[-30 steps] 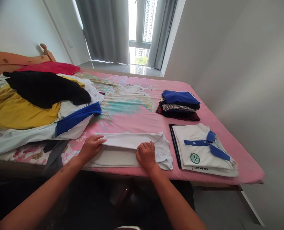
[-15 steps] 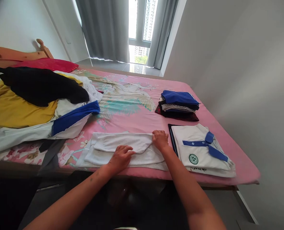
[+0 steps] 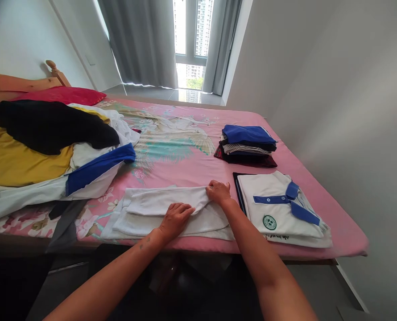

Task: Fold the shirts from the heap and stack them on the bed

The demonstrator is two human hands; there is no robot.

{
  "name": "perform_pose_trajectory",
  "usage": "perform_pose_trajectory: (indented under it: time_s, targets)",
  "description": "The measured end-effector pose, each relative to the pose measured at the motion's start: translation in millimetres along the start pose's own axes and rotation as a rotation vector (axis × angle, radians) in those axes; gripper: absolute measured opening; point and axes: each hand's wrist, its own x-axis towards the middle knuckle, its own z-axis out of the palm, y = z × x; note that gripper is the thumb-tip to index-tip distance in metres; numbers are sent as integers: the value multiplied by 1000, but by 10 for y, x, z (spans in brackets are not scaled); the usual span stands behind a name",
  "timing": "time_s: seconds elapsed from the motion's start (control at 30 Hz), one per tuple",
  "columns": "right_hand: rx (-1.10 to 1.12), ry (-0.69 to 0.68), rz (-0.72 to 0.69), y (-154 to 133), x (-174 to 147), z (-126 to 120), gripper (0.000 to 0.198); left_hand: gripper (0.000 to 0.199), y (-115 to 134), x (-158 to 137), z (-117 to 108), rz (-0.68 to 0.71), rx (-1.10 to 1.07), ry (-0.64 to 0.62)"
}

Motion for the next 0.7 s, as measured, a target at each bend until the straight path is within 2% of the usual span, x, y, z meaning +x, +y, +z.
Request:
perform_pose_trajectory:
  time_s: [0.13, 0.27, 0.37, 0.47, 0.53, 0.6, 0.7]
  targets:
    - [-28, -30, 45, 4, -9, -7, 16, 30, 22, -85, -9, 36, -6, -41]
    - [-50, 196, -17, -180, -134, -37, 21, 28, -59, -81, -96, 8, -90, 16]
    - [-9, 273, -175, -475, -304, 31, 20, 35, -255, -27, -145, -107, -66, 70]
    - [2, 174, -283, -721, -460, 224, 28, 39, -517, -28, -156, -294, 45, 32]
    - [-13, 62, -226, -742, -521, 377, 40, 43, -683, -94, -155, -425, 115, -23]
    - [-27, -6, -91, -622, -545, 494, 55, 56, -811, -194, -152, -489, 149, -79]
    - [-34, 50, 91, -263, -544, 541, 70, 65, -911, -322, -134, -485, 155, -120]
